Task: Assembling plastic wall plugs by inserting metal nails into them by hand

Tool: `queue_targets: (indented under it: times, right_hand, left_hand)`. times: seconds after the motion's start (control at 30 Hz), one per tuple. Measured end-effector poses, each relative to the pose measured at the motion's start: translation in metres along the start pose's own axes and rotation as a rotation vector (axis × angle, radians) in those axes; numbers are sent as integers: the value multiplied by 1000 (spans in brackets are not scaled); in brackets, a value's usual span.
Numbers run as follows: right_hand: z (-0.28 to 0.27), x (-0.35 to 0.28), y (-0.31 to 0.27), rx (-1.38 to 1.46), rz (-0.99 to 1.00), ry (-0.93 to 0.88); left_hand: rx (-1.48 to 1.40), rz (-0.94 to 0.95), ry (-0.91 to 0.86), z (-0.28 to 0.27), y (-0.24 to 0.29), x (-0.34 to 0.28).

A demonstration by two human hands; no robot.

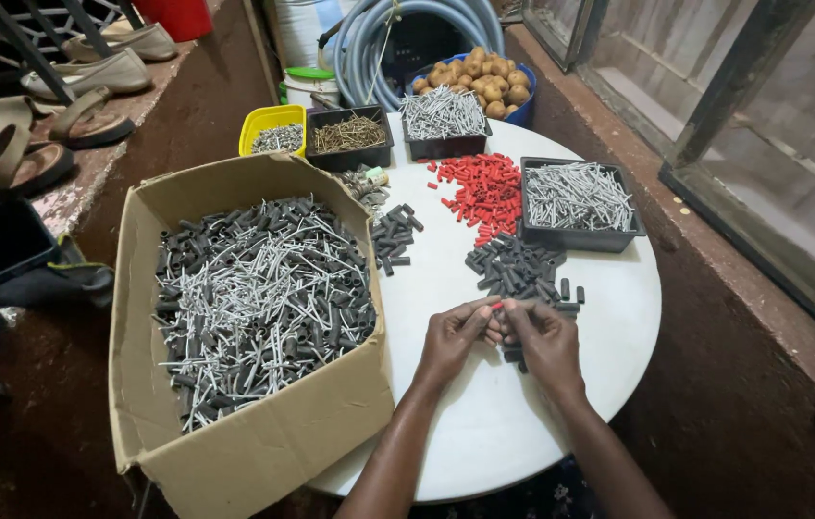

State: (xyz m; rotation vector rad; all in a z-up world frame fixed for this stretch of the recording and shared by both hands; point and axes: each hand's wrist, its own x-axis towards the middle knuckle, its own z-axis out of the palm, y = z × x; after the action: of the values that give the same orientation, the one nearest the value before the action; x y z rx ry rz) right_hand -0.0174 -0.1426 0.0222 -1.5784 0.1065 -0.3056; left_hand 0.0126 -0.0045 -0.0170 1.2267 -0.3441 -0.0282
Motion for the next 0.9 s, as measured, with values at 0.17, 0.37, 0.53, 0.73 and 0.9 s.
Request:
queue_targets:
  times: [0.17, 0.37, 0.53, 0.73, 0.9]
  right_hand:
    - [9, 1, -3, -13, -47, -1]
    - [5, 2, -5, -118, -148, -83]
    - [6, 0, 8, -180, -155, -170]
    - [6, -3, 6, -286, -241, -34]
    - [1, 5, 11, -283, -202, -133]
  left_hand:
    - [28, 10, 37, -1, 10, -5]
    - [70, -33, 60, 6, 38, -11]
    - [-269, -236, 107, 13, 28, -10]
    - [-380, -277, 29, 3, 9, -7]
    - [-446, -260, 52, 5, 9, -5]
